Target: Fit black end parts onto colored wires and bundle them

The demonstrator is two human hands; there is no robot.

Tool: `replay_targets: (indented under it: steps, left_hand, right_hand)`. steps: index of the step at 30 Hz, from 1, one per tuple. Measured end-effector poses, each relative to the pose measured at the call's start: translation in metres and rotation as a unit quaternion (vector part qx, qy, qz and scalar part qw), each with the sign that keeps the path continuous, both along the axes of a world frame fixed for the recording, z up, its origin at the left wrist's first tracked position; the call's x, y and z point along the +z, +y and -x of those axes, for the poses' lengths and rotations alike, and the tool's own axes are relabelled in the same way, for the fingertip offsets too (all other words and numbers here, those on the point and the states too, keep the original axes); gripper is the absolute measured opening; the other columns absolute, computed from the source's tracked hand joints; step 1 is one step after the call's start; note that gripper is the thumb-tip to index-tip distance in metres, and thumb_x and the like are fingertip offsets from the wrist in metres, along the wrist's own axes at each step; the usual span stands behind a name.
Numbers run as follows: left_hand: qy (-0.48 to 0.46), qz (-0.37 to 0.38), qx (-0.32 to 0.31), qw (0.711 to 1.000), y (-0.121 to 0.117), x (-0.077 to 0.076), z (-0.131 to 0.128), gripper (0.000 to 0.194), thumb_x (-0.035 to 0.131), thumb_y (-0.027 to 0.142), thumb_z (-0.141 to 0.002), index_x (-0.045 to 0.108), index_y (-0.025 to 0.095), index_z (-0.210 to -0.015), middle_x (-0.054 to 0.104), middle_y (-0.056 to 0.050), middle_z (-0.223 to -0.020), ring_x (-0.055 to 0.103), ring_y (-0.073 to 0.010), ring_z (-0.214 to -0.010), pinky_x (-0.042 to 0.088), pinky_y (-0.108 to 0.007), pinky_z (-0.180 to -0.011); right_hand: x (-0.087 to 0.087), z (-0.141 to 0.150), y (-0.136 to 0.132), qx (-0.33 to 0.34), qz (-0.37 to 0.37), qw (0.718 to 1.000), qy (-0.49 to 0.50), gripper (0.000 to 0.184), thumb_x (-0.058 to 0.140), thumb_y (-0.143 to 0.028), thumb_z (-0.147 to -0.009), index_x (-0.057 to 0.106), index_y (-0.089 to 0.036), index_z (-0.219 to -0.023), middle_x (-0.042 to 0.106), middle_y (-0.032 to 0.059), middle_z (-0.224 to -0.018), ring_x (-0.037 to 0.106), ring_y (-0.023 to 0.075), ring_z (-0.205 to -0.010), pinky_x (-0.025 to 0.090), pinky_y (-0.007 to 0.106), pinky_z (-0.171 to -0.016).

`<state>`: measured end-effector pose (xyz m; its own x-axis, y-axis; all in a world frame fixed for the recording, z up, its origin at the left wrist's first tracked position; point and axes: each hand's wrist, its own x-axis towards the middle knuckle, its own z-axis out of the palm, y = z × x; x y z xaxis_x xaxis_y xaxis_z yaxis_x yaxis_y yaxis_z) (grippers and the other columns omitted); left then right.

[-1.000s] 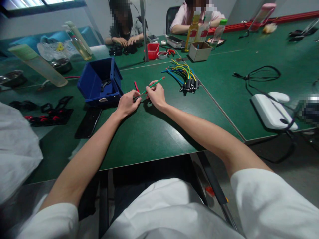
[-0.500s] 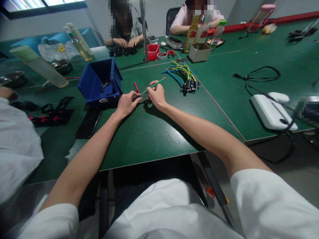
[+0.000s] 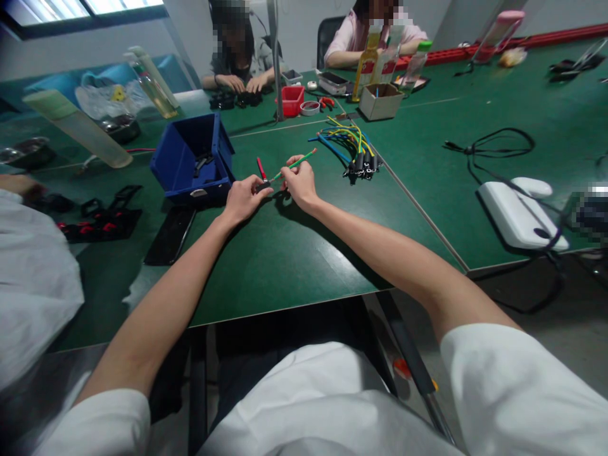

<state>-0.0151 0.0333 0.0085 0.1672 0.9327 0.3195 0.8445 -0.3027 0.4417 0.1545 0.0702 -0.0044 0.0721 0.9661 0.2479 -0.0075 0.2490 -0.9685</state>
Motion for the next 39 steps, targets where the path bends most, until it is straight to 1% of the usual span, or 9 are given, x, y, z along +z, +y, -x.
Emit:
replay_targets:
  steps: [5, 11, 14, 18, 21, 25, 30, 34, 39]
  left_hand:
    - [-0.012, 0.0, -0.016, 1.0, -0.002, 0.0, 0.0, 0.029, 0.057, 0.041, -0.086, 0.066, 0.019, -0.101, 0.067, -0.004, -0.08, 0.058, -0.0173, -0.071, 0.036, -0.028, -0.062]
    - [-0.026, 0.003, -0.043, 0.999, -0.001, 0.0, 0.002, 0.027, 0.054, 0.031, -0.083, 0.067, 0.018, -0.103, 0.068, -0.003, -0.081, 0.057, -0.0168, -0.072, 0.039, -0.028, -0.064]
    - [-0.032, 0.006, -0.055, 0.998, 0.0, 0.001, 0.002, 0.028, 0.053, 0.028, -0.081, 0.067, 0.017, -0.102, 0.067, -0.003, -0.08, 0.057, -0.0163, -0.071, 0.039, -0.027, -0.064]
    - [-0.037, 0.005, -0.066, 0.997, 0.0, 0.0, 0.003, 0.027, 0.053, 0.027, -0.081, 0.068, 0.017, -0.101, 0.067, -0.002, -0.078, 0.056, -0.0159, -0.069, 0.038, -0.027, -0.062]
    - [-0.037, 0.004, -0.068, 0.997, 0.001, -0.001, 0.003, 0.026, 0.052, 0.028, -0.082, 0.069, 0.018, -0.101, 0.069, -0.003, -0.081, 0.057, -0.0163, -0.07, 0.038, -0.027, -0.062]
    - [-0.035, 0.006, -0.068, 0.997, 0.001, -0.002, 0.003, 0.027, 0.05, 0.028, -0.086, 0.069, 0.019, -0.101, 0.07, -0.004, -0.083, 0.058, -0.0169, -0.071, 0.039, -0.027, -0.063]
    - [-0.013, 0.014, -0.049, 0.999, 0.001, -0.001, 0.002, 0.03, 0.045, 0.033, -0.09, 0.07, 0.02, -0.101, 0.07, -0.005, -0.083, 0.059, -0.0181, -0.072, 0.039, -0.028, -0.065]
    - [0.02, 0.018, -0.028, 0.999, 0.001, -0.002, 0.002, 0.03, 0.044, 0.035, -0.092, 0.07, 0.021, -0.098, 0.07, -0.006, -0.086, 0.061, -0.02, -0.076, 0.04, -0.028, -0.067]
    - [0.038, 0.013, -0.028, 0.999, 0.001, -0.002, 0.001, 0.03, 0.043, 0.036, -0.092, 0.07, 0.021, -0.096, 0.07, -0.007, -0.087, 0.063, -0.0227, -0.081, 0.039, -0.029, -0.068]
  right_hand:
    - [-0.002, -0.001, 0.002, -0.006, 0.015, 1.0, 0.011, 0.028, 0.058, -0.032, -0.081, 0.037, -0.024, -0.099, 0.055, -0.0051, -0.069, 0.055, 0.0107, -0.049, 0.038, 0.022, -0.042]
    - [-0.008, -0.003, 0.009, 0.012, 0.024, 1.0, 0.014, 0.046, 0.06, -0.052, -0.083, 0.034, -0.026, -0.11, 0.058, -0.0021, -0.075, 0.055, 0.0118, -0.051, 0.036, 0.023, -0.042]
    - [-0.01, -0.002, 0.009, 0.014, 0.021, 1.0, 0.019, 0.049, 0.058, -0.058, -0.083, 0.033, -0.026, -0.11, 0.058, -0.0018, -0.076, 0.055, 0.0116, -0.05, 0.035, 0.023, -0.042]
    - [-0.008, -0.001, 0.006, 0.003, 0.025, 0.999, 0.028, 0.044, 0.058, -0.055, -0.084, 0.034, -0.026, -0.108, 0.057, -0.0021, -0.075, 0.054, 0.0112, -0.049, 0.035, 0.023, -0.042]
    - [-0.006, 0.0, 0.004, -0.001, 0.03, 0.999, 0.034, 0.041, 0.057, -0.052, -0.085, 0.034, -0.025, -0.106, 0.056, -0.0035, -0.072, 0.053, 0.0108, -0.048, 0.034, 0.023, -0.042]
    - [-0.005, 0.0, 0.005, 0.011, 0.033, 0.999, 0.037, 0.042, 0.058, -0.054, -0.084, 0.034, -0.026, -0.106, 0.055, -0.0046, -0.07, 0.053, 0.0105, -0.047, 0.033, 0.022, -0.041]
    - [-0.004, -0.001, 0.005, 0.034, 0.033, 0.998, 0.051, 0.043, 0.057, -0.055, -0.084, 0.034, -0.026, -0.106, 0.056, -0.0053, -0.07, 0.053, 0.0106, -0.047, 0.033, 0.022, -0.041]
    - [-0.002, -0.001, 0.004, 0.031, 0.035, 0.997, 0.059, 0.041, 0.058, -0.051, -0.083, 0.032, -0.026, -0.104, 0.054, -0.006, -0.069, 0.052, 0.0108, -0.047, 0.032, 0.022, -0.041]
    - [0.002, -0.002, 0.001, 0.04, 0.032, 0.998, 0.046, 0.038, 0.059, -0.045, -0.083, 0.032, -0.026, -0.103, 0.053, -0.0056, -0.071, 0.053, 0.0106, -0.049, 0.034, 0.022, -0.041]
